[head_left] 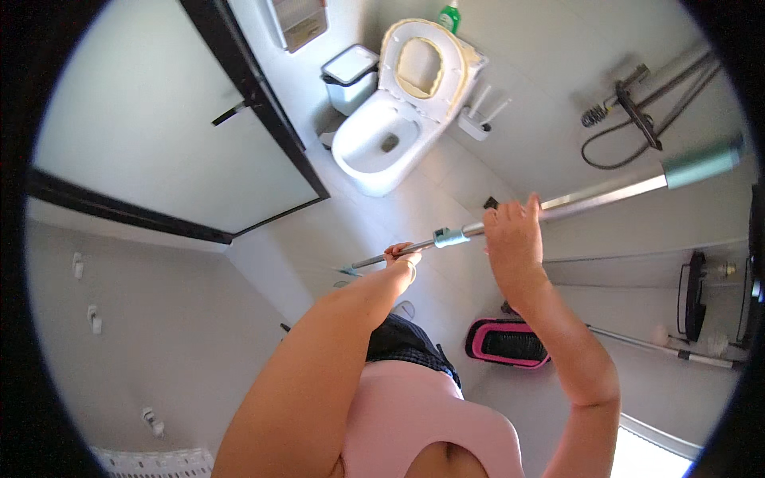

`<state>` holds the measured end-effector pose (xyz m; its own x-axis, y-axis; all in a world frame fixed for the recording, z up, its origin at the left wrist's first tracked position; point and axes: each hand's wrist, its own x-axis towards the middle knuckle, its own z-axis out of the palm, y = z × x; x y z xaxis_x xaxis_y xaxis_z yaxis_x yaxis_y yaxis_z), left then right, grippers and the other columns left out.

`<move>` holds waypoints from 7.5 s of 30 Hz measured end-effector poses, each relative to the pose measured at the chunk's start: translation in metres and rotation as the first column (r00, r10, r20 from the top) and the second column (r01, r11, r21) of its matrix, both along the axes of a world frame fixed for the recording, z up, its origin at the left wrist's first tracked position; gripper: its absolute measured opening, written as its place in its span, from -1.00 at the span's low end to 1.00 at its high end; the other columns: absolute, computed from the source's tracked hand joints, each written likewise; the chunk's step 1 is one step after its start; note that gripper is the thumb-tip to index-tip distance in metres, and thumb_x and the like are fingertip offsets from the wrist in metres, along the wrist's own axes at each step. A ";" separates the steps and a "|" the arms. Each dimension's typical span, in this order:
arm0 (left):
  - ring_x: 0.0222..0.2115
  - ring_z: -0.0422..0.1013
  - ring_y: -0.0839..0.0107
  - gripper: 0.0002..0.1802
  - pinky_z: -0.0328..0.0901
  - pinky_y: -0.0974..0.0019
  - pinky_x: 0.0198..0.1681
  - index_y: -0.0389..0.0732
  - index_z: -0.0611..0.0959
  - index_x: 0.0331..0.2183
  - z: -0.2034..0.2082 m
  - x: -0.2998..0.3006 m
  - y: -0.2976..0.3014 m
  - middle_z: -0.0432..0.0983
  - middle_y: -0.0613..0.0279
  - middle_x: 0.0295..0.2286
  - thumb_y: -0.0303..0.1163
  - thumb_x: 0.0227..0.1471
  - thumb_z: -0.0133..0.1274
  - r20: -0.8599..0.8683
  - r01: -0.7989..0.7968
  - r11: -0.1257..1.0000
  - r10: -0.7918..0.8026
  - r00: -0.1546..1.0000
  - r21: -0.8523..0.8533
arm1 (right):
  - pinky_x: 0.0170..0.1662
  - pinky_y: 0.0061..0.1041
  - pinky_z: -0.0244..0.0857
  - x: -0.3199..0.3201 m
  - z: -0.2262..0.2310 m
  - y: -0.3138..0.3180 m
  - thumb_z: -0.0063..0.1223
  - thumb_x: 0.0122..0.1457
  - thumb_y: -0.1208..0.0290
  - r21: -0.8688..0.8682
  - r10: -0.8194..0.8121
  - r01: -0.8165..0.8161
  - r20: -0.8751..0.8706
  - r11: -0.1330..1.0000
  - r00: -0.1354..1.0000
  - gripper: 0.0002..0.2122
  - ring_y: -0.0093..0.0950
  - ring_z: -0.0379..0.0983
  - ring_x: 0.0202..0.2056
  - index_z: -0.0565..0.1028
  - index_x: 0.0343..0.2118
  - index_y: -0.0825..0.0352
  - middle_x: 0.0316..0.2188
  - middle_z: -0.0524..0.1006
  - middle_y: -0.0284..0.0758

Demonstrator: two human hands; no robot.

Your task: The person cleans a bathroom by first mopping the floor with a purple flat mop. They then use a handheld bidet sprayer to rinse the floor and the toilet bowl. Finally, they sweep the floor with a broom and dustpan, collecting debris into the dustpan.

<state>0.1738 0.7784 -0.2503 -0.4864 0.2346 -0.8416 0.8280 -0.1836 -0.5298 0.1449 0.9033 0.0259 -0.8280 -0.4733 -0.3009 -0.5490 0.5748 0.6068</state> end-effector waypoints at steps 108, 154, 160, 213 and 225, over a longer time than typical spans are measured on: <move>-0.29 0.33 0.12 -0.60 0.20 0.20 -0.20 -0.19 0.49 -0.32 0.124 -0.691 -0.038 0.42 0.01 -0.36 -0.10 -0.11 -0.17 0.763 -0.521 -0.557 0.481 0.432 0.647 | -0.26 -0.33 0.22 -0.189 -0.172 0.184 0.00 -0.18 0.20 -0.087 -0.870 0.993 0.492 -0.084 -0.030 -0.71 -0.27 0.39 -0.33 0.43 -0.37 0.23 -0.41 0.47 -0.23; -0.07 0.17 0.18 -0.49 0.04 0.26 -0.03 -0.28 0.39 -0.15 -0.054 -0.782 -0.025 0.20 -0.06 -0.10 -0.16 -0.11 -0.26 0.641 -0.656 -0.445 0.764 0.078 0.610 | -0.27 -0.30 0.23 -0.192 -0.186 0.158 -0.04 -0.14 0.08 -0.030 -0.862 0.995 0.502 -0.097 -0.069 -0.65 -0.23 0.39 -0.33 0.42 -0.32 0.19 -0.41 0.47 -0.20; -0.04 0.11 0.18 -0.28 0.01 0.29 -0.01 -0.24 0.27 -0.06 0.064 -0.739 -0.023 0.13 -0.02 -0.05 0.12 -0.15 -0.21 0.851 -0.827 -0.404 0.500 0.159 0.391 | -0.27 -0.31 0.23 -0.178 -0.185 0.152 -0.01 -0.16 0.10 -0.057 -0.862 0.990 0.499 -0.128 -0.083 -0.66 -0.25 0.40 -0.33 0.43 -0.34 0.18 -0.40 0.47 -0.22; -0.12 0.21 0.21 -0.23 -0.01 0.18 0.00 -0.14 0.25 -0.06 0.161 -0.405 0.136 0.27 -0.01 -0.18 -0.07 -0.33 0.14 0.729 -0.936 -0.321 -0.606 0.320 0.144 | -0.46 -0.37 0.26 -0.315 -0.186 0.072 -0.08 -0.13 0.36 0.237 -0.574 0.527 0.443 0.816 0.688 -0.78 -0.46 0.36 -0.33 0.44 -0.36 0.24 -0.41 0.42 -0.28; -0.70 0.28 0.63 -0.86 0.21 0.54 -0.62 -0.21 0.51 -0.40 0.143 -0.420 0.165 0.39 0.36 -0.64 -0.41 -0.11 -0.03 0.876 -0.277 -0.914 -0.377 0.303 -0.297 | -0.51 -0.54 0.27 -0.372 -0.054 0.259 0.03 -0.15 0.55 -0.991 -0.624 -0.088 -0.133 0.104 0.770 -0.78 -0.45 0.39 -0.56 0.35 -0.37 0.33 -0.59 0.43 -0.30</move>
<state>-0.2459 0.9433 -0.1070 -0.9797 0.0974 -0.1750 -0.1815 -0.0630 0.9814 -0.2275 1.1621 -0.0284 -0.7862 0.2347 0.5717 -0.0895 0.8721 -0.4811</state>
